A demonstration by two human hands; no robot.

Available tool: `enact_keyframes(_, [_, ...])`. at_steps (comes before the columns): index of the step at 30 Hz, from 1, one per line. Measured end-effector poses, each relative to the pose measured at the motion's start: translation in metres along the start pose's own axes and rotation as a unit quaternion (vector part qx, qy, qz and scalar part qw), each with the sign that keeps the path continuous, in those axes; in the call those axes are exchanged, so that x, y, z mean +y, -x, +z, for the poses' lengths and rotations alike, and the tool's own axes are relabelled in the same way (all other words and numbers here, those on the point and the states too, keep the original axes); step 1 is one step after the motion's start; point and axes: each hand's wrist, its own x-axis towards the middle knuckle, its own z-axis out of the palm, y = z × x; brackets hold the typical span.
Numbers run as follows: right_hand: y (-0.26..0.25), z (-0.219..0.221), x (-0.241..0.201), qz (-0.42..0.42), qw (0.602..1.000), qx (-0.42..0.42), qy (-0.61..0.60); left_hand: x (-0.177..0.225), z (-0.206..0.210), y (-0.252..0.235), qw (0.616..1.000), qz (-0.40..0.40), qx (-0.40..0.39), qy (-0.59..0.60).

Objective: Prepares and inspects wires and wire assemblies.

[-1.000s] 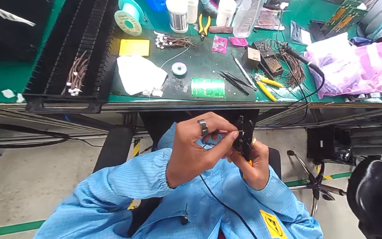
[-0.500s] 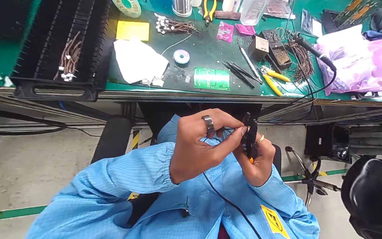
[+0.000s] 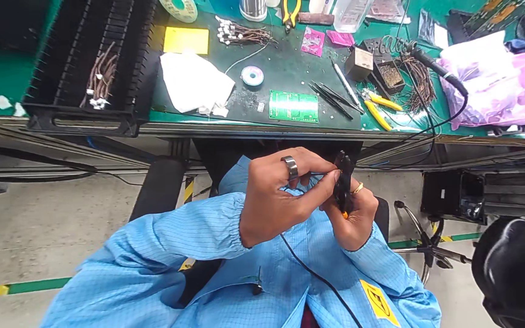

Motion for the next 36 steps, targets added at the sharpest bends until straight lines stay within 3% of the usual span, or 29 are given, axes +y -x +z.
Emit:
enact_keyframes(18, [-0.005, -0.004, 0.01, 0.005, 0.999, 0.02, 0.029, -0.006, 0.0, -0.004, 0.999, -0.023, -0.035, 0.003])
enact_keyframes(25, [-0.013, -0.021, 0.013, -0.027, 0.995, 0.02, 0.097, -0.005, -0.005, -0.01, 0.989, -0.088, -0.057, 0.1])
enact_keyframes(27, [-0.022, -0.046, 0.016, 0.003, 0.994, 0.094, 0.063, -0.005, -0.009, -0.009, 0.987, -0.1, -0.047, 0.119])
enact_keyframes(29, [-0.033, -0.104, 0.022, -0.003, 0.978, 0.196, 0.065, 0.0, -0.016, -0.01, 0.985, -0.106, -0.049, 0.128])
enact_keyframes(31, [-0.038, -0.149, 0.019, -0.038, 0.973, 0.223, 0.05, 0.006, -0.018, -0.015, 0.983, -0.1, -0.066, 0.139])
enact_keyframes(33, [-0.026, -0.151, 0.015, -0.045, 0.984, 0.174, 0.006, 0.008, -0.014, -0.016, 0.979, -0.099, -0.083, 0.156])
enact_keyframes(36, [-0.005, -0.108, 0.028, 0.014, 0.993, 0.074, -0.09, 0.007, -0.013, -0.018, 0.977, -0.103, -0.088, 0.167])
